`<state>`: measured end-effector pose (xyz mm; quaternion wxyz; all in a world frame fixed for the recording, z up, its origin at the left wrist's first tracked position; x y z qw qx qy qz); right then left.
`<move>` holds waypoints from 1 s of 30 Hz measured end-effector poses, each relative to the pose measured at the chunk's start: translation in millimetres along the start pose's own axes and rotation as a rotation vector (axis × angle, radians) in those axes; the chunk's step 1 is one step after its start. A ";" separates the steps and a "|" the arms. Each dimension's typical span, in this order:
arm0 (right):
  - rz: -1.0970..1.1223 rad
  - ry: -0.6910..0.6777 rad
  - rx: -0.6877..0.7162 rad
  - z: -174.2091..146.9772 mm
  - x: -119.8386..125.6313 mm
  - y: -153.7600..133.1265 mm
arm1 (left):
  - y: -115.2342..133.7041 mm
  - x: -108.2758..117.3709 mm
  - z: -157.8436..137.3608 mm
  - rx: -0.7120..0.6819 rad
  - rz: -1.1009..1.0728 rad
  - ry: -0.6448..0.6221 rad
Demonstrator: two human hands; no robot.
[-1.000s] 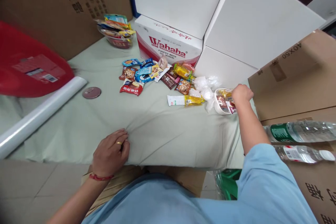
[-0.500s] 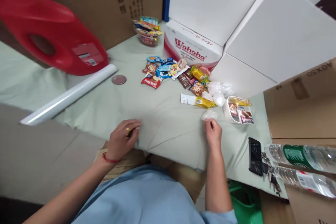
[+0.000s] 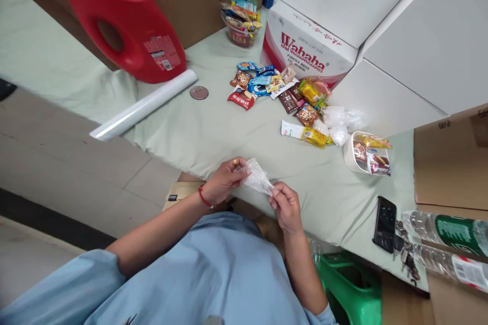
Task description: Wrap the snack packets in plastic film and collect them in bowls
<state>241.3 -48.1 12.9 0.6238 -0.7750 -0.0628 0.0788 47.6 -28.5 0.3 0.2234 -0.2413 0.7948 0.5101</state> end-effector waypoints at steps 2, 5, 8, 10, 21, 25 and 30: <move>0.004 -0.002 -0.031 1.2 1.5 1.7 | 3.3 1.4 -6.2 0.032 -0.101 -0.075; -0.001 0.003 -0.040 0.3 1.0 4.2 | 7.6 2.2 -14.4 0.087 -0.180 -0.213; -0.019 0.006 -0.018 -1.4 1.6 5.0 | 12.4 5.2 -13.6 0.049 -0.139 -0.200; -0.053 -0.008 -0.007 -1.8 3.2 5.9 | 15.1 7.7 -9.5 -0.004 -0.096 -0.119; -0.803 0.207 0.386 2.4 21.3 -34.8 | 11.0 7.2 -2.8 -0.128 0.125 -0.030; -0.961 0.053 0.549 12.8 -5.3 -47.0 | 9.3 -2.8 -5.7 -0.159 0.221 -0.109; -0.695 0.088 0.411 25.6 -4.7 -38.2 | 11.3 6.2 -5.2 -0.153 0.125 -0.038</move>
Point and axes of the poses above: each hand's wrist, its own z-axis towards the middle knuckle, its own x-axis out of the back of the hand, y = z × x, the point moved 3 cm from there along z, towards the middle knuckle, and after that the axes turned 10 degrees about -z, right-handed, at the moved point
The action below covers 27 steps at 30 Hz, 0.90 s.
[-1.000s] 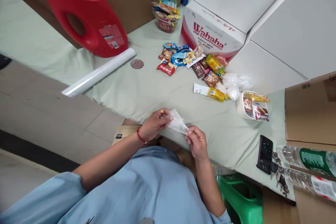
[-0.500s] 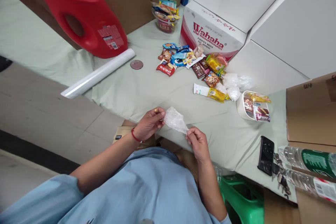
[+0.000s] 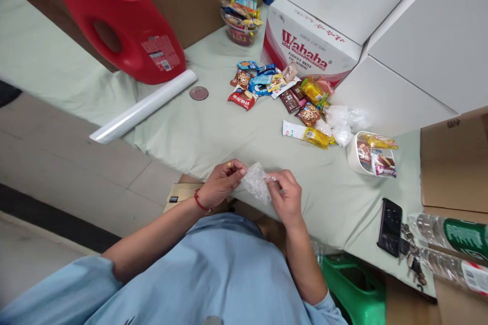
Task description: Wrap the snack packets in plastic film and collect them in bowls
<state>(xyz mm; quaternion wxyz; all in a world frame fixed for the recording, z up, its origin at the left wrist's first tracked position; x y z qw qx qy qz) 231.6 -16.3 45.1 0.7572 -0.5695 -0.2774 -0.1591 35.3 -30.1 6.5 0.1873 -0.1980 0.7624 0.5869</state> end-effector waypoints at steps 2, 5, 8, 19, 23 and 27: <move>0.172 0.144 -0.195 -2.5 4.1 14.4 | 0.0 7.3 0.5 0.012 -0.070 0.057; 0.470 0.255 -0.463 -10.1 3.8 35.1 | -0.6 12.8 1.6 0.010 -0.120 0.101; 0.649 0.247 -0.587 -17.0 0.9 45.9 | -3.3 13.5 3.5 0.007 -0.133 0.108; 0.849 0.170 -0.712 -22.7 4.6 47.4 | 8.3 18.9 0.1 -0.197 0.377 -0.022; 0.857 0.114 -0.721 -23.3 -4.8 40.0 | 11.9 8.3 0.0 -0.305 0.546 -0.101; 0.767 0.023 -0.697 -27.1 -9.4 38.9 | 7.7 3.4 5.5 -0.270 0.583 -0.031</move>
Point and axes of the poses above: each hand's wrist, its own z-axis towards the middle knuckle, its own x-axis out of the back of the hand, y = z × x, the point moved 3 cm from there along z, towards the middle knuckle, and after that the axes turned 10 degrees about -z, right-handed, at the moved point
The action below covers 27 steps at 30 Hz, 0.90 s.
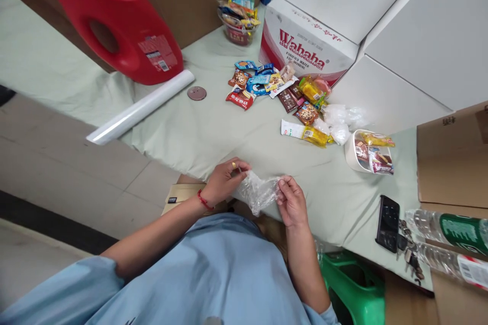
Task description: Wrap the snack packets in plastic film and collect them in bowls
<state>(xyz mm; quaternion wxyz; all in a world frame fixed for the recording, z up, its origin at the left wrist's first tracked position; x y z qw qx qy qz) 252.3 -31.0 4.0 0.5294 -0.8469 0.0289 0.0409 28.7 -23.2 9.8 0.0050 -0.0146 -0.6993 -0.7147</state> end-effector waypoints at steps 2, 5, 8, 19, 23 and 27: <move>-0.196 -0.012 0.087 -1.9 6.3 -4.7 | -1.9 -0.9 1.5 0.034 0.002 0.033; -0.582 0.062 0.349 -8.8 18.4 -26.0 | -2.1 -3.0 1.5 0.022 0.013 0.023; -0.893 0.080 0.601 -16.8 15.3 -51.0 | -0.6 -8.6 -0.4 -0.009 0.035 -0.032; -0.599 -0.062 0.342 3.7 -7.3 -35.2 | -3.5 2.0 -4.1 -0.046 0.040 -0.026; -0.482 -0.012 0.272 1.3 -4.7 -30.4 | 5.8 6.3 -8.4 -0.126 0.132 0.138; -0.443 0.041 0.275 -1.7 -8.1 -29.1 | 17.2 -14.0 -10.7 -0.136 0.227 -0.008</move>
Point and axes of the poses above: each hand's wrist, its own z-axis towards the middle knuckle, its own x-axis out of the back of the hand, y = z × x, the point moved 3 cm from there along z, towards the middle knuckle, and after that the axes turned 10 degrees about -z, right-handed, at the moved point
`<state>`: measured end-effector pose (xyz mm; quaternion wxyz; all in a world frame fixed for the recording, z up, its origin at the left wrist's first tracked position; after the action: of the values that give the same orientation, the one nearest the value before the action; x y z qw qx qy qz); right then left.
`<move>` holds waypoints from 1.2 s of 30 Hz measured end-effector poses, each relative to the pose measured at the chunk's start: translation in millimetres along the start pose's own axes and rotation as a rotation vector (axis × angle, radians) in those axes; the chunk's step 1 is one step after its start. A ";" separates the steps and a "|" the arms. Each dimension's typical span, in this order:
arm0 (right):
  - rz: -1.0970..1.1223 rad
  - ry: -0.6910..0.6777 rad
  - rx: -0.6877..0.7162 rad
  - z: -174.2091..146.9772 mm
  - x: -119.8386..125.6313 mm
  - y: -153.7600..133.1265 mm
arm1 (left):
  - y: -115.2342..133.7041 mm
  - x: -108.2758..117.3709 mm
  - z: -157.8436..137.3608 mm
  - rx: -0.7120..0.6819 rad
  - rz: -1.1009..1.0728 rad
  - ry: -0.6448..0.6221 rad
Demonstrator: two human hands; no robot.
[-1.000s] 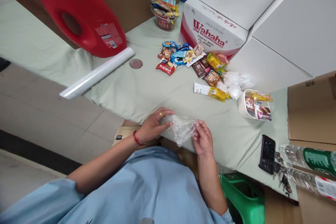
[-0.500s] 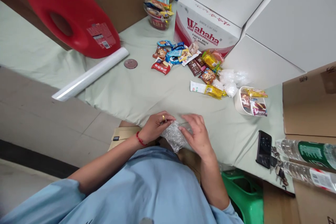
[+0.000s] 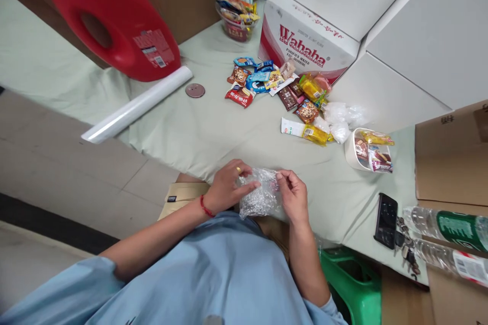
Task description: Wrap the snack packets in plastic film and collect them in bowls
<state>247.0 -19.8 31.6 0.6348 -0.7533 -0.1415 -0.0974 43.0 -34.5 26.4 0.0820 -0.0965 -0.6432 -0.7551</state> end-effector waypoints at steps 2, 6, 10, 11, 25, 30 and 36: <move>0.007 -0.008 0.010 -0.8 -2.6 -0.6 | 2.8 -8.6 1.0 0.000 0.038 -0.027; 0.026 -0.041 -0.001 -0.8 -3.8 0.0 | -5.7 -13.3 4.1 0.077 -0.116 0.001; 0.059 0.031 -0.041 1.4 3.4 3.5 | -19.7 -5.1 6.2 0.273 -0.397 0.130; 0.069 0.054 -0.048 2.2 5.5 4.6 | -21.6 -2.9 6.6 0.311 -0.474 0.176; 0.040 0.222 -0.011 1.7 42.6 17.8 | -24.8 38.7 25.7 0.537 -0.930 0.302; -0.022 0.281 0.044 0.6 63.9 19.0 | -28.6 59.5 25.7 0.488 -0.782 0.114; -0.137 0.294 0.168 0.3 70.8 12.5 | -36.7 69.7 21.1 0.366 -0.675 0.092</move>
<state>317.8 -15.0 43.0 0.7011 -0.6641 -0.1058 -0.2371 -32.7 -7.8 12.0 -0.1267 0.1710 -0.7585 -0.6160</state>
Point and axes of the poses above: each hand's wrist, its own z-axis towards the middle knuckle, its own x-axis out of the back of the hand, y = z × x, the point moved 3 cm from there along z, towards the middle knuckle, and after that the axes turned 10 degrees about -z, right-handed, at the moved point
